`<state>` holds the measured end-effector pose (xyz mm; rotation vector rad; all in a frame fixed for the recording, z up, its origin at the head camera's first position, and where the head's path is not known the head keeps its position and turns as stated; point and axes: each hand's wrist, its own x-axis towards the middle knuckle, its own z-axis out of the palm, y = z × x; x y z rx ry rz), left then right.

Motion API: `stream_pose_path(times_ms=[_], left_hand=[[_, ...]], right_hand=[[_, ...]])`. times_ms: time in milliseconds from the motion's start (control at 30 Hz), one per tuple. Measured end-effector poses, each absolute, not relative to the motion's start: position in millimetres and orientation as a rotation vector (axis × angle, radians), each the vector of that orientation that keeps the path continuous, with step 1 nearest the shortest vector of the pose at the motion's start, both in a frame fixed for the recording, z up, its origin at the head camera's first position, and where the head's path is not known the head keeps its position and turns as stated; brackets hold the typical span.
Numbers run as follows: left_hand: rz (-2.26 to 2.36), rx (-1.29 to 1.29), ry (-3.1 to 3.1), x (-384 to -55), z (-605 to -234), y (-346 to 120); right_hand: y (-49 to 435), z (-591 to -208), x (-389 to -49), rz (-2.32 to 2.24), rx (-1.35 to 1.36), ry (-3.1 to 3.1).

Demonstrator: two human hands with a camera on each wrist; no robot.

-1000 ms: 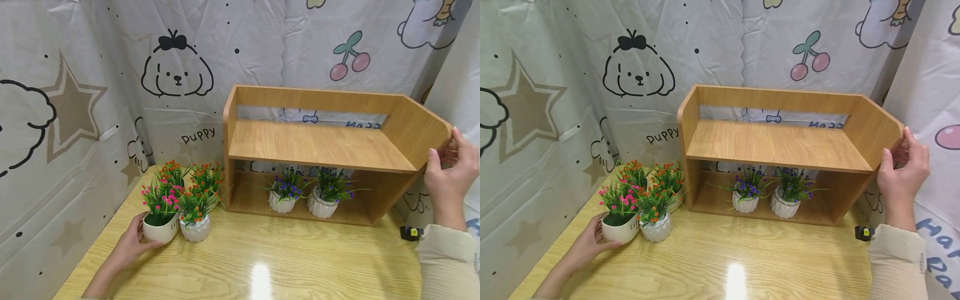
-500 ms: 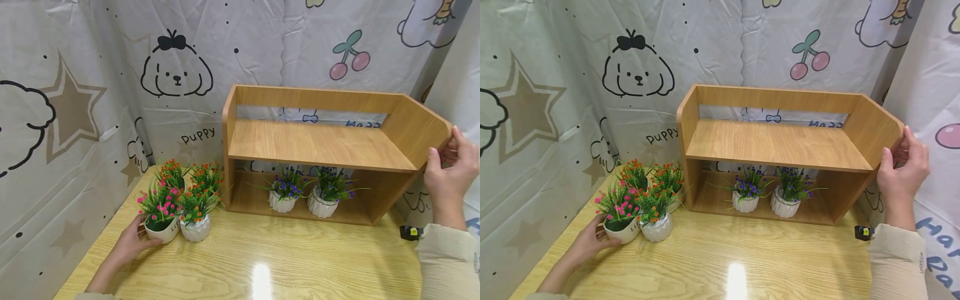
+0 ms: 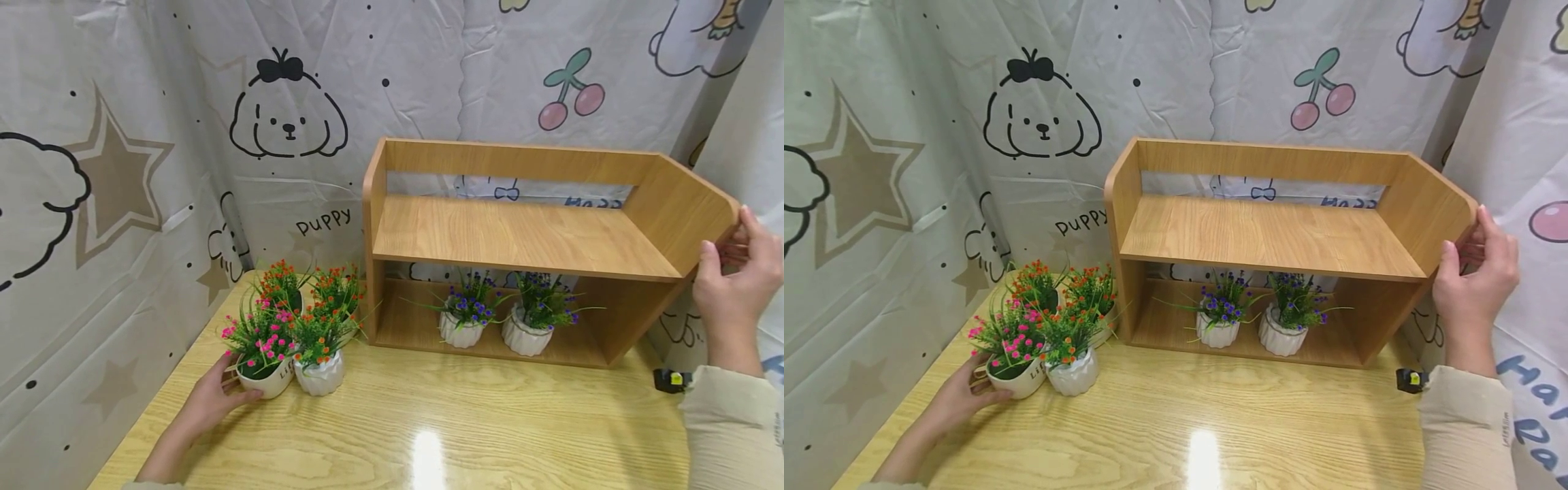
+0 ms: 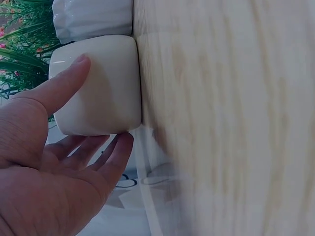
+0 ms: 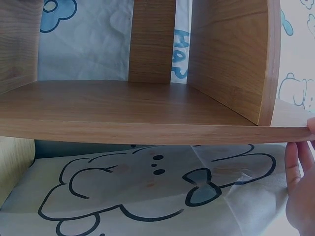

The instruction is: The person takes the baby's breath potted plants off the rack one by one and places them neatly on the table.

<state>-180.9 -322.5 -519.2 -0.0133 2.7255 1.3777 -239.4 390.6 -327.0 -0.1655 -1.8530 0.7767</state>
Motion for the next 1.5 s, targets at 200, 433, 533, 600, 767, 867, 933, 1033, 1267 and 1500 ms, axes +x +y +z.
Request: stream_pose_path(times_ms=[200,433,533,600,767,867,933,1033,1267,1500], left_hand=[[1.401,-0.029,2.699,-180,-517,-320],[1.542,0.028,2.755,-167,-495,-322],[1.642,0.115,2.831,-158,-478,-320],[1.688,0.143,2.918,-150,-464,-317],[1.767,0.119,3.178,-134,-426,-296],[1.889,0.264,3.241,-131,-408,-273],[1.978,0.458,3.219,-133,-400,-254],[2.026,0.708,3.120,-137,-397,-221],[1.854,0.972,2.902,-157,-421,-131],[1.789,0.896,2.439,-177,-468,-59]], right_hand=[[389,-324,-238,0.778,-0.170,-1.857],[385,-323,-237,0.778,-0.157,-1.845],[385,-324,-236,0.780,-0.166,-1.846],[385,-325,-237,0.775,-0.170,-1.848],[386,-326,-238,0.775,-0.166,-1.846],[385,-326,-237,0.784,-0.179,-1.851],[384,-325,-236,0.788,-0.181,-1.851],[386,-326,-238,0.799,-0.178,-1.843],[396,-333,-243,0.788,-0.231,-1.872],[392,-329,-244,0.810,-0.182,-1.853]])
